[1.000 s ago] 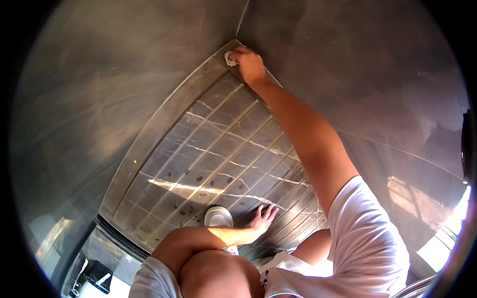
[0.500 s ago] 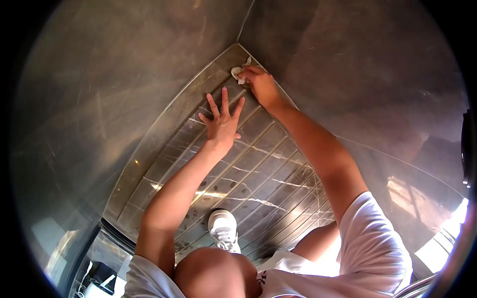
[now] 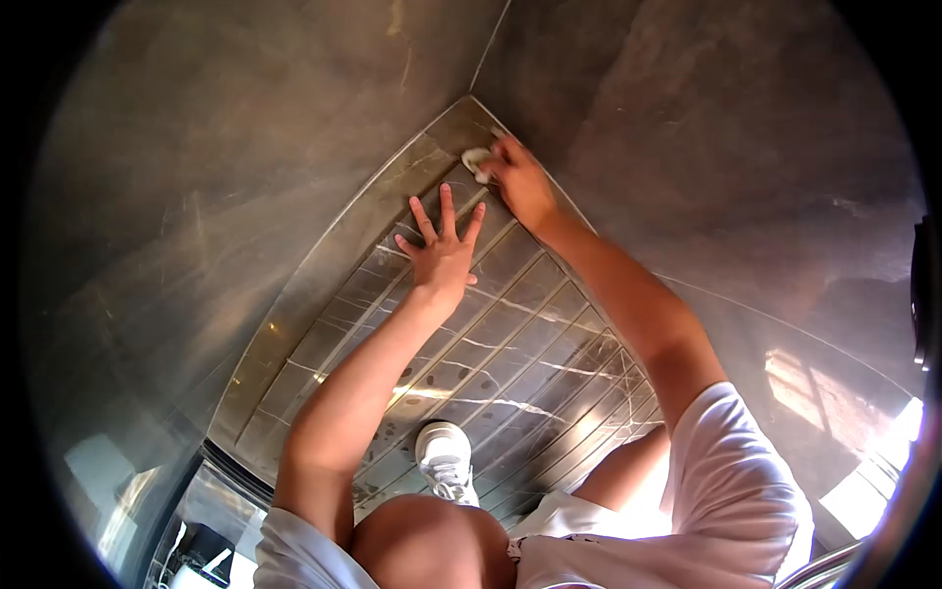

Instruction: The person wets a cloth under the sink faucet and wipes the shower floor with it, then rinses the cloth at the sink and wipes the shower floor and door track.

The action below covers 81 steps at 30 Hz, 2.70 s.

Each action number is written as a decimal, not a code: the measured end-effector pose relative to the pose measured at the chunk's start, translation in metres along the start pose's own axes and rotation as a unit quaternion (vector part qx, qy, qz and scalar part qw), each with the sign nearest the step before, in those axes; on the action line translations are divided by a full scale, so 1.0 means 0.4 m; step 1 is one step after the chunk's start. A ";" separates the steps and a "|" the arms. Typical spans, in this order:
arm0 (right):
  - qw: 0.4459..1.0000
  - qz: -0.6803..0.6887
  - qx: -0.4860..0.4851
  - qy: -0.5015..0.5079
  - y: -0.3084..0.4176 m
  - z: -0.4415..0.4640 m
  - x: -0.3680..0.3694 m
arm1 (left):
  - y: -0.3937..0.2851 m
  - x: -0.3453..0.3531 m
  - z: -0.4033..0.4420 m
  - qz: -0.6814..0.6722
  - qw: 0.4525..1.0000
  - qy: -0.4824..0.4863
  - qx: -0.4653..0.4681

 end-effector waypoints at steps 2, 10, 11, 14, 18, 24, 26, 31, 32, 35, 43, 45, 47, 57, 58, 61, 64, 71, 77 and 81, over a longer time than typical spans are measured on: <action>1.000 0.015 -0.010 -0.001 -0.034 -0.084 -0.009 | 0.006 0.003 0.007 0.005 1.000 0.014 -0.007; 0.998 -0.049 0.026 -0.039 0.011 0.206 0.080 | 0.000 -0.001 0.002 0.010 1.000 0.025 -0.005; 0.998 -0.049 0.029 -0.041 0.019 0.224 0.086 | 0.002 -0.002 0.005 0.008 1.000 0.024 -0.007; 0.998 -0.055 0.022 -0.006 0.019 0.200 0.074 | 0.000 0.010 0.007 0.012 0.999 0.027 -0.011; 0.998 -0.059 -0.021 0.006 -0.051 -0.014 0.015 | 0.004 0.006 -0.003 -0.012 1.000 0.002 -0.007; 0.999 -0.033 0.014 0.024 -0.226 -0.563 -0.174 | 0.002 0.008 -0.002 -0.012 1.000 -0.023 0.012; 0.999 -0.034 0.026 0.033 -0.291 -0.679 -0.203 | -0.005 0.005 -0.004 -0.010 1.000 -0.021 0.020; 0.998 -0.047 0.042 0.000 -0.251 -0.609 -0.180 | -0.015 0.002 -0.006 0.007 0.999 -0.018 0.031; 0.997 -0.046 0.049 -0.030 -0.227 -0.559 -0.158 | -0.008 0.008 -0.002 0.007 0.999 -0.026 0.033; 0.989 0.000 0.110 -0.102 -0.157 -0.448 -0.120 | -0.018 0.000 -0.010 -0.004 0.999 -0.026 0.042; 0.983 -0.017 0.149 -0.109 -0.282 -0.750 -0.215 | 0.014 0.031 0.015 0.043 0.983 -0.113 0.135; 0.979 -0.035 0.170 -0.102 -0.345 -0.905 -0.271 | 0.003 0.008 -0.007 0.100 0.984 -0.129 0.075; 0.976 -0.060 0.193 -0.081 -0.413 -1.074 -0.320 | -0.095 0.006 -0.059 0.110 0.984 -0.125 0.059; 0.800 0.053 0.578 -0.153 -0.871 -1.896 -0.501 | -0.613 0.162 -0.266 0.050 0.927 -0.156 0.338; 0.736 0.209 0.616 -0.187 -0.893 -1.882 -0.469 | -0.649 0.184 -0.290 0.014 0.926 -0.148 0.346; 0.536 0.656 0.482 -0.224 -0.714 -1.634 -0.441 | -0.736 0.247 -0.346 -0.077 0.921 -0.118 0.362; 0.423 0.846 0.294 -0.139 -0.507 -1.415 -0.433 | -0.816 0.277 -0.395 -0.174 0.917 -0.058 0.355; 0.349 0.916 0.200 -0.010 -0.302 -1.275 -0.420 | -0.851 0.338 -0.381 -0.434 0.862 0.038 0.260; 0.328 0.924 0.197 0.008 -0.289 -1.252 -0.403 | -0.729 0.377 -0.374 -0.265 0.929 0.000 0.258; 0.312 0.932 0.181 0.034 -0.328 -1.258 -0.344 | -0.650 0.419 -0.401 -0.151 0.952 -0.017 0.266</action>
Point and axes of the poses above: each hand's wrist, its own z-axis towards the middle knuckle, its own x-axis out of the palm, y = z × x, the point moved 10 cm from there along z, towards the middle knuckle, and after that the axes turned 9 degrees about x, right-handed, at the moved point
